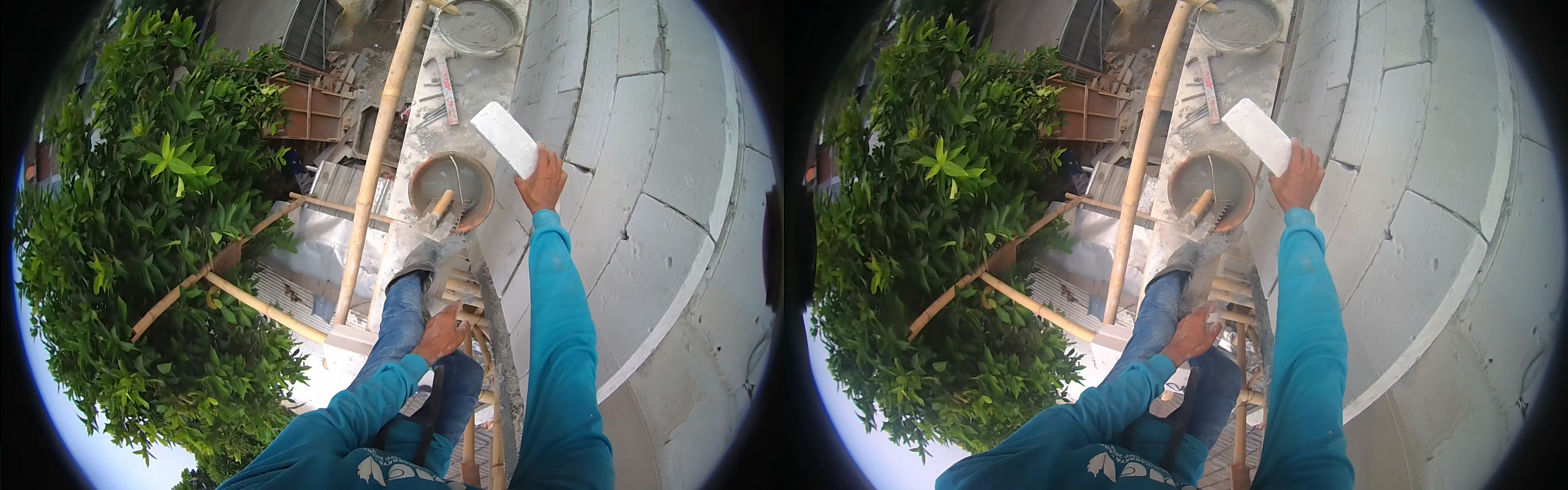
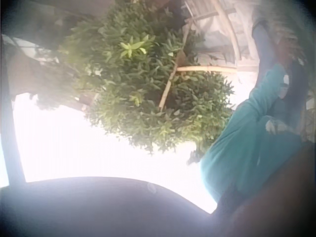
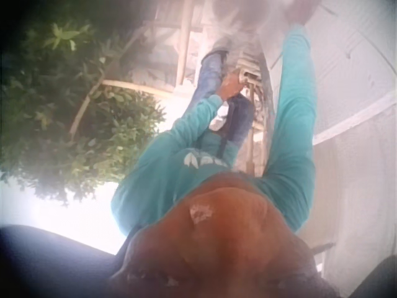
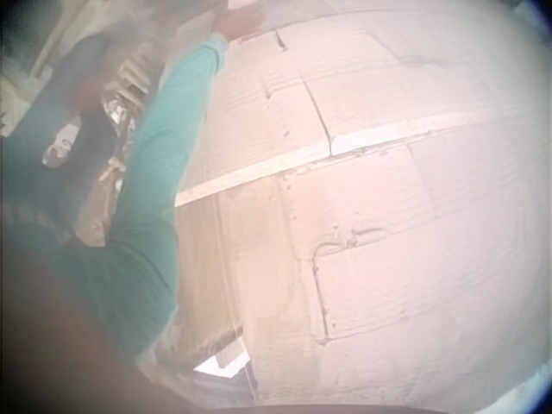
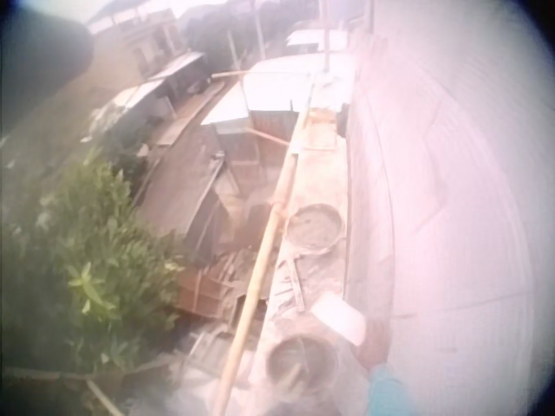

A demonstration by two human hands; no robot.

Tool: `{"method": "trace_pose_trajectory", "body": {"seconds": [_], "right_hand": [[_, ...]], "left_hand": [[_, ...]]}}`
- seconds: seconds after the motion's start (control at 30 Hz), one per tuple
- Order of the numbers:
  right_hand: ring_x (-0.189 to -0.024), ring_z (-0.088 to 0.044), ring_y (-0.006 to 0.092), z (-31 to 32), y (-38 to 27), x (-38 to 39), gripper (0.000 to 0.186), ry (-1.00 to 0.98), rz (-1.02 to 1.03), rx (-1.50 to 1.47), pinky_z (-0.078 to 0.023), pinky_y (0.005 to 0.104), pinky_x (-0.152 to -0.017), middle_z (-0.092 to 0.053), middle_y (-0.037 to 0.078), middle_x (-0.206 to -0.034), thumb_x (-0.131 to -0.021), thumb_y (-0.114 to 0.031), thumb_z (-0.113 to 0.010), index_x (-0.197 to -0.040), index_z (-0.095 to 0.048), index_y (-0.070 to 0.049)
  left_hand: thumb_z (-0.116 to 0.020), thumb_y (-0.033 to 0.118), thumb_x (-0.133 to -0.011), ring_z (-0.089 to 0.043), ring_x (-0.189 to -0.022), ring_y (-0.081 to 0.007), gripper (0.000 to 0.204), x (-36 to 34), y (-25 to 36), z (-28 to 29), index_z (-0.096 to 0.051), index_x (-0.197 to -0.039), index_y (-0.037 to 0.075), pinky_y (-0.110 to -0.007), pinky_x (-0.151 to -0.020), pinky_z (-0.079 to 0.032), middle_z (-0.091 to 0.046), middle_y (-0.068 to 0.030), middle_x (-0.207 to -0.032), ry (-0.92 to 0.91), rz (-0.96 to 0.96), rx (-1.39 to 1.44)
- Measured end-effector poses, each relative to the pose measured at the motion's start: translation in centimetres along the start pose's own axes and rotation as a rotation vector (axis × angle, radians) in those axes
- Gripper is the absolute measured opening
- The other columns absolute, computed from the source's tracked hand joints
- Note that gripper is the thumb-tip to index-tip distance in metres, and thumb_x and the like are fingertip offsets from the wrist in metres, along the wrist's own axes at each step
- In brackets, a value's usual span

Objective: The person handles white rectangular tiles on a bamboo scaffold, applies mortar to the back of a tile with a trowel, and places the tile against a wall. The person also uses a hammer to tap the tile into position.

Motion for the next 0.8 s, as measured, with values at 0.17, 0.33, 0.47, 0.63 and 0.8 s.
{"method": "trace_pose_trajectory", "body": {"seconds": [0.17,0.33,0.47,0.63,0.8], "right_hand": [[-0.114,-0.049,0.0289,-6.4,-1.9,-4.6,0.083,-0.092,0.224,-0.002,-0.038,0.046,-0.094,-0.053,0.007,-0.117,-0.061,-0.014,-0.083,-0.136,-0.048,-0.015],[-0.118,-0.047,0.029,-11.1,-3.5,-6.9,0.085,-0.24,0.307,-0.01,-0.036,0.046,-0.102,-0.053,0.008,-0.12,-0.058,-0.011,-0.083,-0.135,-0.05,-0.015],[-0.123,-0.044,0.0309,-14.9,-4.1,-7.2,0.092,-0.383,0.315,-0.017,-0.033,0.046,-0.107,-0.05,0.011,-0.126,-0.055,-0.015,-0.086,-0.139,-0.047,-0.012],[-0.125,-0.044,0.0306,-17.8,-4.1,-6.4,0.087,-0.373,0.343,0.027,-0.033,0.0489,-0.108,-0.051,0.01,-0.129,-0.059,-0.015,-0.083,-0.138,-0.047,-0.016],[-0.129,-0.043,0.0311,-17.3,-4.7,-6.3,0.089,-0.497,0.35,0.137,-0.033,0.0511,-0.11,-0.049,0.011,-0.133,-0.062,-0.027,-0.087,-0.14,-0.046,-0.012]], "left_hand": [[-0.057,0.032,-0.094,-0.051,-0.125,-0.0417,0.055,-0.8,1.3,-0.5,-0.046,-0.137,-0.001,-0.045,-0.107,-0.04,-0.053,-0.0257,-0.136,-0.034,-0.006,0.124],[-0.056,0.031,-0.095,-0.051,-0.125,-0.0414,0.054,-1.1,3.2,0.6,-0.046,-0.138,0.001,-0.045,-0.107,-0.04,-0.053,-0.0253,-0.135,-0.043,-0.019,0.154],[-0.056,0.03,-0.095,-0.051,-0.125,-0.0406,0.053,-1.7,5.0,1.5,-0.045,-0.139,0.002,-0.045,-0.106,-0.04,-0.053,-0.0249,-0.135,-0.04,-0.037,0.197],[-0.055,0.03,-0.096,-0.051,-0.126,-0.0398,0.052,-2.8,5.5,1.0,-0.045,-0.139,0.003,-0.045,-0.106,-0.04,-0.053,-0.0249,-0.135,-0.046,-0.055,0.186],[-0.055,0.032,-0.096,-0.05,-0.125,-0.0412,0.052,-3.2,5.6,0.9,-0.046,-0.138,0.003,-0.045,-0.106,-0.039,-0.053,-0.0251,-0.134,-0.026,-0.03,0.212]]}}
Point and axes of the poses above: each hand's wrist, its own x-axis away from the middle knuckle, its own z-axis out of the back of the hand, y = z × x, the point moved 7 cm from there along -x, towards the middle knuckle
